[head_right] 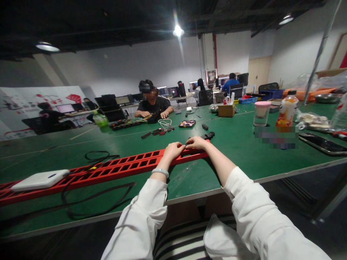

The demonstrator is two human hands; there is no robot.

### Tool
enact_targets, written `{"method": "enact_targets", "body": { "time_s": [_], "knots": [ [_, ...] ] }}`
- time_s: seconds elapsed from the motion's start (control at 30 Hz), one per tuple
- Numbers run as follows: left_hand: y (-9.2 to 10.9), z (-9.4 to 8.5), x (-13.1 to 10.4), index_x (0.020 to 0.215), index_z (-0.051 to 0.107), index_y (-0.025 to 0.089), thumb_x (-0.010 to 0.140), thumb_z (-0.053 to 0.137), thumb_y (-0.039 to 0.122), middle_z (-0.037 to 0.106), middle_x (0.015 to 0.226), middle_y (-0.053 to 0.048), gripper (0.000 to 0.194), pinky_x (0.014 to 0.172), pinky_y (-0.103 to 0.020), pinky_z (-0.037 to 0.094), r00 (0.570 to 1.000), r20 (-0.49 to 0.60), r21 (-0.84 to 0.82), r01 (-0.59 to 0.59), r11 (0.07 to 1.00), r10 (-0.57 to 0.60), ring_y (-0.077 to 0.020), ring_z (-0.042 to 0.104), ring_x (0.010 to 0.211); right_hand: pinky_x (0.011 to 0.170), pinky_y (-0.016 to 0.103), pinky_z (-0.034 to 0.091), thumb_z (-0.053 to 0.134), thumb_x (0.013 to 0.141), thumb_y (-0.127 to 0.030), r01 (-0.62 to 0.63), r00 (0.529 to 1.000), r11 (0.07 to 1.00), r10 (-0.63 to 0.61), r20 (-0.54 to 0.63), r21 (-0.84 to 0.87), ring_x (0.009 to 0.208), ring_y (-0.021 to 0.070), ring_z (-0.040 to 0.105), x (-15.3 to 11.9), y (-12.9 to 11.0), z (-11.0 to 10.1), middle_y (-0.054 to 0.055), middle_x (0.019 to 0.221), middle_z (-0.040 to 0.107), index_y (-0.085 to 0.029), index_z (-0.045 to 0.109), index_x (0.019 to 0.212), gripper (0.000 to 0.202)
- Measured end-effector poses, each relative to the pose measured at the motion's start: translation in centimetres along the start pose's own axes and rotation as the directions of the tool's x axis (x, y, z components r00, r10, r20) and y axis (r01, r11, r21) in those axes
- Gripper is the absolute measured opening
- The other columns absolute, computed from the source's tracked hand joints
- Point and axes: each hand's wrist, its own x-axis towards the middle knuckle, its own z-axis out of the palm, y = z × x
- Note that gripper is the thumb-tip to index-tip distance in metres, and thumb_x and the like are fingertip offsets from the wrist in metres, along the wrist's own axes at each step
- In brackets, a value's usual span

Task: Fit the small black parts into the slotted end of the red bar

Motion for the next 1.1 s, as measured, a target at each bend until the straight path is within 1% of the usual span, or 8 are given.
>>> {"method": "enact_targets", "body": {
  "time_s": [0.23, 0.47, 0.57, 0.7, 0.77, 0.9, 1.0, 1.1],
  "knots": [
    [-0.13, 0.21, 0.15, 0.094, 0.066, 0.021, 0.078, 0.044, 0.052, 0.066, 0.095, -0.009, 0.042, 0.073, -0.026, 0.040, 0.999, -0.012, 0.005, -0.034, 0.999, 0.034, -0.0219, 0.059, 0.088, 0.080, 0.026, 0.044, 0.062, 0.070, -0.032, 0.030, 0.999, 0.999, -0.029, -0.023, 0.018, 0.093, 0.0194, 0.058, 0.32, 0.49, 0.31, 0.007, 0.104, 0.063, -0.016, 0.061, 0.106, 0.040],
    [-0.19, 0.39, 0.21, 0.094, 0.065, 0.021, 0.077, 0.043, 0.053, 0.066, 0.095, -0.009, 0.043, 0.072, -0.025, 0.040, 1.000, -0.010, 0.003, -0.023, 1.000, 0.023, -0.0214, 0.059, 0.087, 0.081, 0.026, 0.044, 0.063, 0.069, -0.032, 0.019, 1.000, 1.000, -0.019, -0.009, 0.006, 0.094, 0.0194, 0.057, 0.39, 0.48, 0.24, 0.008, 0.107, 0.061, -0.014, 0.059, 0.109, 0.043],
    [-0.12, 0.38, 0.24, 0.094, 0.065, 0.021, 0.077, 0.044, 0.053, 0.065, 0.096, -0.009, 0.042, 0.073, -0.025, 0.040, 1.000, -0.008, 0.002, -0.018, 1.000, 0.018, -0.0217, 0.058, 0.089, 0.083, 0.026, 0.043, 0.063, 0.069, -0.032, 0.002, 1.000, 1.000, -0.002, -0.008, 0.007, 0.096, 0.0195, 0.057, 0.48, 0.51, 0.27, 0.007, 0.108, 0.061, -0.016, 0.059, 0.109, 0.043],
    [0.05, 0.28, 0.24, 0.095, 0.065, 0.022, 0.076, 0.045, 0.054, 0.065, 0.097, -0.009, 0.043, 0.075, -0.026, 0.039, 1.000, 0.002, -0.015, -0.010, 1.000, 0.010, -0.0220, 0.058, 0.090, 0.082, 0.026, 0.043, 0.064, 0.068, -0.027, 0.004, 1.000, 1.000, -0.004, 0.007, -0.003, 0.094, 0.0201, 0.057, 0.57, 0.55, 0.31, 0.005, 0.104, 0.063, -0.016, 0.062, 0.105, 0.039],
    [0.14, 0.21, 0.20, 0.095, 0.065, 0.022, 0.076, 0.045, 0.054, 0.065, 0.098, -0.009, 0.042, 0.075, -0.025, 0.039, 1.000, 0.011, -0.022, 0.005, 1.000, -0.004, -0.0219, 0.058, 0.091, 0.080, 0.026, 0.044, 0.065, 0.067, -0.026, -0.004, 1.000, 1.000, 0.004, 0.020, 0.016, 0.091, 0.0198, 0.058, 0.51, 0.53, 0.29, 0.004, 0.102, 0.064, -0.017, 0.062, 0.104, 0.038],
    [0.12, 0.19, 0.13, 0.095, 0.065, 0.022, 0.076, 0.045, 0.053, 0.065, 0.098, -0.008, 0.042, 0.075, -0.024, 0.039, 1.000, 0.009, -0.020, 0.014, 1.000, -0.014, -0.0213, 0.058, 0.092, 0.078, 0.025, 0.045, 0.065, 0.067, -0.028, -0.023, 0.999, 0.997, 0.021, 0.026, 0.071, 0.089, 0.0193, 0.059, 0.27, 0.47, 0.20, 0.003, 0.101, 0.064, -0.017, 0.061, 0.106, 0.041],
    [-0.06, 0.32, 0.17, 0.094, 0.065, 0.022, 0.076, 0.045, 0.053, 0.066, 0.096, -0.008, 0.041, 0.074, -0.025, 0.040, 1.000, -0.004, -0.001, 0.000, 1.000, 0.000, -0.0214, 0.058, 0.089, 0.080, 0.025, 0.044, 0.062, 0.070, -0.031, -0.024, 0.998, 0.998, 0.021, 0.051, 0.051, 0.090, 0.0193, 0.059, 0.19, 0.50, 0.09, 0.003, 0.101, 0.064, -0.018, 0.062, 0.105, 0.038],
    [-0.16, 0.39, 0.18, 0.092, 0.066, 0.022, 0.077, 0.044, 0.052, 0.066, 0.094, -0.008, 0.040, 0.073, -0.026, 0.040, 1.000, -0.020, 0.010, -0.023, 1.000, 0.023, -0.0218, 0.059, 0.087, 0.083, 0.026, 0.043, 0.055, 0.075, -0.028, -0.014, 0.999, 0.999, 0.016, 0.050, -0.028, 0.091, 0.0192, 0.059, 0.24, 0.54, 0.11, 0.002, 0.102, 0.064, -0.019, 0.063, 0.105, 0.032]
  ]
}}
